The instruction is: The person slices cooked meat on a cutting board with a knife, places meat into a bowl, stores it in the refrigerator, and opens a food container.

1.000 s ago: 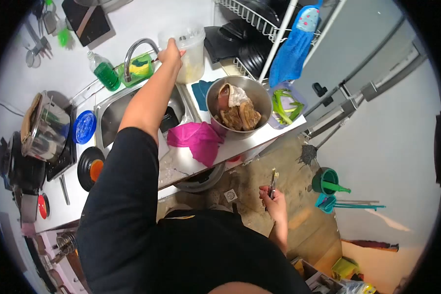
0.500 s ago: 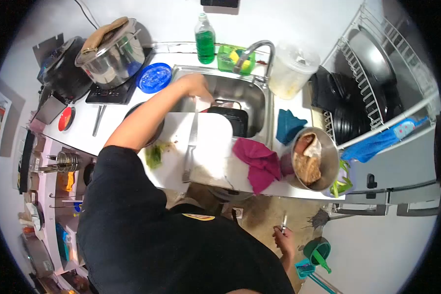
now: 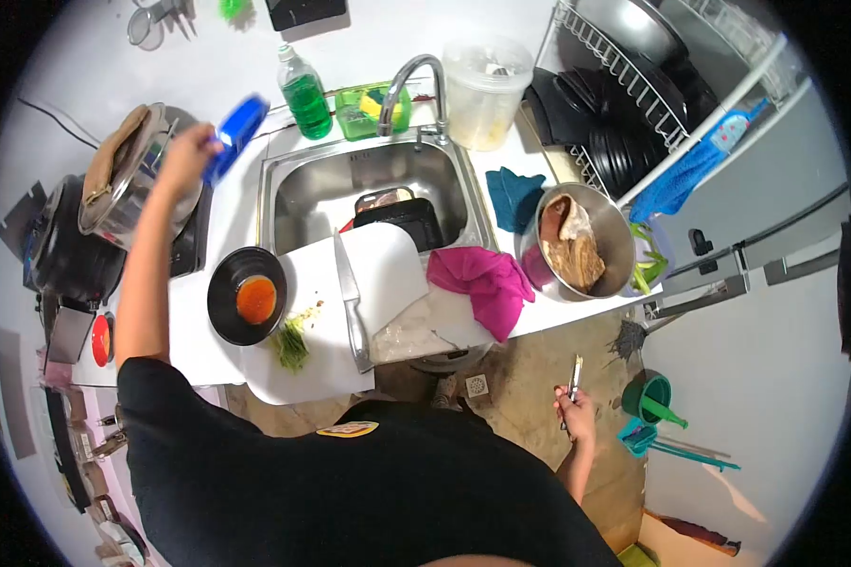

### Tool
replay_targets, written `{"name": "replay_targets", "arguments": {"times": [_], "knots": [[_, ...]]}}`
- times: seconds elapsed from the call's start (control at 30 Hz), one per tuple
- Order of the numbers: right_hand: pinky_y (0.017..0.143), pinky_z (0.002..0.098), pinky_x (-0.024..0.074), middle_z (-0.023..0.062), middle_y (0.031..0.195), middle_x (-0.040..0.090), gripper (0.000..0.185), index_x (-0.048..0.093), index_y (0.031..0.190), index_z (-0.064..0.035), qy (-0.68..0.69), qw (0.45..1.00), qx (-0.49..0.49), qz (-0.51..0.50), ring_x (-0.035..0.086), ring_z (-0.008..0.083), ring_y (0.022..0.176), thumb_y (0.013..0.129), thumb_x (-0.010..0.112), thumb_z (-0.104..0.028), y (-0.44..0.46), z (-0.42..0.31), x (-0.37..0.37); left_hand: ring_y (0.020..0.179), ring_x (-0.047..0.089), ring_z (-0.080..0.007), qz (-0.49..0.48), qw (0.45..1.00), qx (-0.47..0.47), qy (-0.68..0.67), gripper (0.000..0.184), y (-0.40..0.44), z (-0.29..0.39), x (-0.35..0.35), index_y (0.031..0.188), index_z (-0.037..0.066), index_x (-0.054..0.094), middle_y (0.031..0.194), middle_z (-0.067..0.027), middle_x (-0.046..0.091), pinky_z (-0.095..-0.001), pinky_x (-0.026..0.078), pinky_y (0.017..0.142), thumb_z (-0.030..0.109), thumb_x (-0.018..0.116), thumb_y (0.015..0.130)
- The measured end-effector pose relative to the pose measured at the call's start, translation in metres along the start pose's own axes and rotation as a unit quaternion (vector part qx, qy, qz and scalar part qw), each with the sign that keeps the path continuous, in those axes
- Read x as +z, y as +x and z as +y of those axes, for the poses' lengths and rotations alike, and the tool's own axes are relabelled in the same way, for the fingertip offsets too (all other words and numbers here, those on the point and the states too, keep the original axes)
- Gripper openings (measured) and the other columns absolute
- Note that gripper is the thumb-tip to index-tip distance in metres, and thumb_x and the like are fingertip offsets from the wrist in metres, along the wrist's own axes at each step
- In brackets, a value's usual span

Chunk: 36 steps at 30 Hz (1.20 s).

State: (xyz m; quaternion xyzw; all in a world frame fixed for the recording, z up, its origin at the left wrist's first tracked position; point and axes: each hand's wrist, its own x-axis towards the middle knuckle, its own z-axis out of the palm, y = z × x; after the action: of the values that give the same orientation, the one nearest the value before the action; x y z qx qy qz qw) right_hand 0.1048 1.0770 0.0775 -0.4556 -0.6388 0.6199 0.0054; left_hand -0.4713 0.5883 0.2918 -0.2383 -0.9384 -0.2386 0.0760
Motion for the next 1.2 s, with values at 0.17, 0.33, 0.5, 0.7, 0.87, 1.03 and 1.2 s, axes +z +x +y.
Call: {"name": "replay_targets", "arguments": {"times": [0.17,0.33,0.5,0.7,0.87,1.03,1.2], "knots": [[0.040,0.0222,0.0344,0.0004,0.062,0.053,0.012,0.059,0.093,-0.0026,0.046,0.998,-0.027,-0.016,0.043,0.0077,0.043,0.089,0.060,-0.014,0.012,0.020,-0.022,0.072,0.051,-0.0061,0.031,0.933,-0.030,-0.357,0.011,0.070,0.155,-0.044,0.089,0.012,0.061,0.078,0.0043,0.057,-0.0190,0.040,0.070,0.022,0.057,0.091],[0.040,0.0223,0.0352,0.0013,0.062,0.054,0.014,0.058,0.096,-0.0028,0.116,0.993,-0.008,0.005,0.044,0.0084,0.042,0.089,0.059,-0.015,0.026,0.035,-0.045,0.074,0.056,-0.0124,0.001,0.540,-0.158,-0.827,0.013,0.219,0.249,0.125,0.090,0.009,0.059,0.082,0.0013,0.059,-0.0305,0.046,0.075,0.022,0.060,0.089],[0.037,0.0228,0.0352,0.0021,0.063,0.055,0.015,0.059,0.096,-0.0040,0.162,0.985,0.012,0.064,0.043,0.0082,0.041,0.088,0.060,-0.017,0.019,0.048,-0.060,0.101,0.055,-0.0146,0.098,0.375,-0.283,-0.877,0.028,0.169,0.368,0.237,0.113,0.026,0.050,0.096,0.0082,0.061,-0.0384,0.045,0.084,0.026,0.062,0.087],[0.039,0.0220,0.0355,0.0000,0.061,0.054,0.010,0.060,0.091,-0.0061,0.190,0.979,0.047,0.056,0.044,0.0071,0.043,0.087,0.061,-0.015,0.005,0.083,-0.074,0.067,0.063,-0.0203,0.010,0.562,-0.292,-0.774,0.031,0.186,0.326,0.287,0.100,0.004,0.054,0.087,-0.0094,0.062,-0.0264,0.053,0.051,0.025,0.069,0.082],[0.038,0.0225,0.0338,0.0005,0.061,0.054,0.011,0.059,0.092,-0.0051,0.176,0.981,0.056,0.052,0.042,0.0074,0.041,0.087,0.060,-0.014,0.015,0.074,-0.084,0.066,0.061,-0.0246,0.064,0.605,-0.319,-0.726,0.045,0.178,0.332,0.264,0.094,0.000,0.055,0.083,-0.0138,0.057,-0.0269,0.052,0.048,0.027,0.080,0.068],[0.036,0.0233,0.0330,0.0003,0.058,0.052,0.011,0.057,0.091,-0.0049,0.146,0.988,0.011,0.044,0.041,0.0080,0.040,0.089,0.058,-0.016,0.031,0.056,-0.090,0.108,0.045,-0.0366,-0.033,0.673,-0.223,-0.705,0.084,0.195,0.303,0.299,0.136,0.015,0.035,0.129,-0.0175,0.041,-0.0513,0.045,0.085,0.055,0.070,0.071],[0.032,0.0237,0.0301,-0.0008,0.052,0.042,0.016,0.050,0.078,-0.0097,0.130,0.990,0.007,0.052,0.037,0.0090,0.036,0.089,0.057,-0.020,0.032,0.024,-0.045,0.049,0.056,-0.0131,0.012,0.766,-0.198,-0.612,0.026,0.078,0.368,0.192,0.094,0.003,0.064,0.063,-0.0042,0.061,-0.0254,0.043,0.043,0.023,0.071,0.079]]}}
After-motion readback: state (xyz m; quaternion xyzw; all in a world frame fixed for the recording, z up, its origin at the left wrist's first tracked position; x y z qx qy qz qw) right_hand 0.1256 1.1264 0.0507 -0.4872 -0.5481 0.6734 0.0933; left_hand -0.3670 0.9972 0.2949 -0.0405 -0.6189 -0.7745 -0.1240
